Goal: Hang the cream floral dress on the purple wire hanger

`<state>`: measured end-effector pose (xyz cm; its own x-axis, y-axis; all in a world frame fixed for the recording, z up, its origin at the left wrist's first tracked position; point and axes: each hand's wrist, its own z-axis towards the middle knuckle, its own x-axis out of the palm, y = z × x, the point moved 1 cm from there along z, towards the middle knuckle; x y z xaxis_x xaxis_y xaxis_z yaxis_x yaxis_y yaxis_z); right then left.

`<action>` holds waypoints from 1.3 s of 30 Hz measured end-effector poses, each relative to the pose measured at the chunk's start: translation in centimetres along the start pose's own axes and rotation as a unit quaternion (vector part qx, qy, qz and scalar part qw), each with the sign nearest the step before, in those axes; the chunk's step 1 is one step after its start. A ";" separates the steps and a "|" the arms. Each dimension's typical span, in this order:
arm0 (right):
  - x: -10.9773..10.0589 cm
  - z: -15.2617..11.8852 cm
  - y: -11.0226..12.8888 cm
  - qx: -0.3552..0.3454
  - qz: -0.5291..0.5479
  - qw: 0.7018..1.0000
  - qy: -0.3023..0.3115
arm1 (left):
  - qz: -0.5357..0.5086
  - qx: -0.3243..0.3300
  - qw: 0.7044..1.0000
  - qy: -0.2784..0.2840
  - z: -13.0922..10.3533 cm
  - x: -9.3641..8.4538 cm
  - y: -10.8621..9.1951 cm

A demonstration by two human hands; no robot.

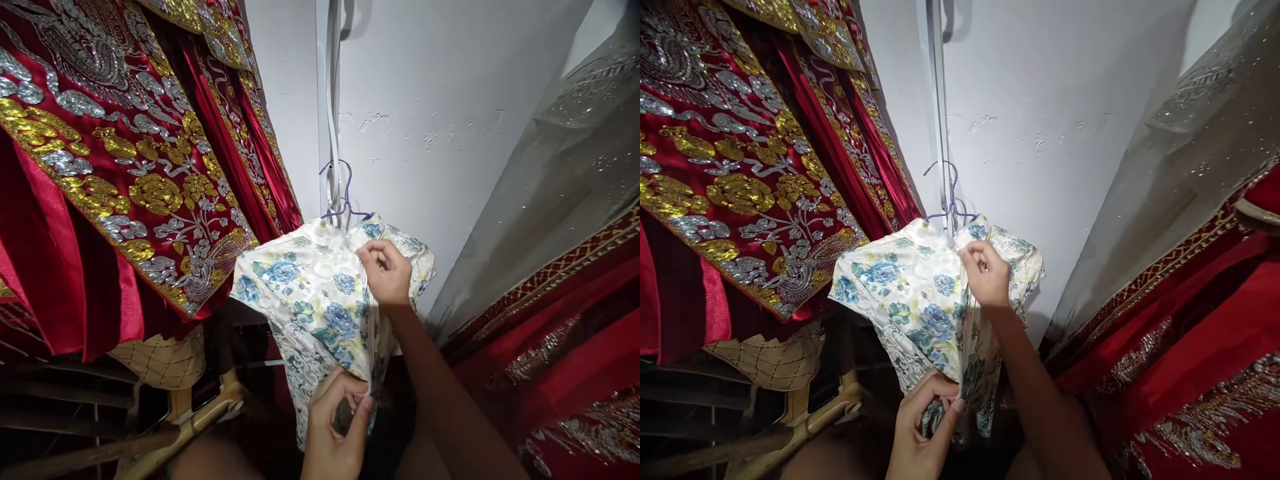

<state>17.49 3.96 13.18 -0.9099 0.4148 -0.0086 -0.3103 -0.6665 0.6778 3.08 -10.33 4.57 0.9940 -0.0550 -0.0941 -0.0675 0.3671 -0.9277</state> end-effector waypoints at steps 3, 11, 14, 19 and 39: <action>0.5 2.0 -0.3 -0.029 0.016 0.999 -0.013 | 0.002 0.008 1.000 0.024 0.0 0.1 0.3; -0.2 1.5 0.0 -0.031 0.019 0.999 -0.019 | 0.019 0.009 0.997 0.073 -0.1 0.0 0.9; -0.1 2.3 0.4 -0.048 0.018 0.998 -0.032 | 0.021 0.004 0.996 0.084 -0.2 -0.1 0.9; 0.1 3.3 1.8 -0.101 0.025 0.994 -0.014 | 0.038 -0.005 0.997 0.070 0.0 -0.5 1.9; -2.1 1.1 3.1 -0.187 -0.068 0.980 -0.004 | 0.233 0.394 0.889 -0.010 18.3 -1.7 -8.6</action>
<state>18.72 1.72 16.12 -0.8519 0.5185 -0.0739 -0.5084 -0.7847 0.3546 3.49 3.56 19.28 0.8753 0.2868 -0.3895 -0.3997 0.8823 -0.2485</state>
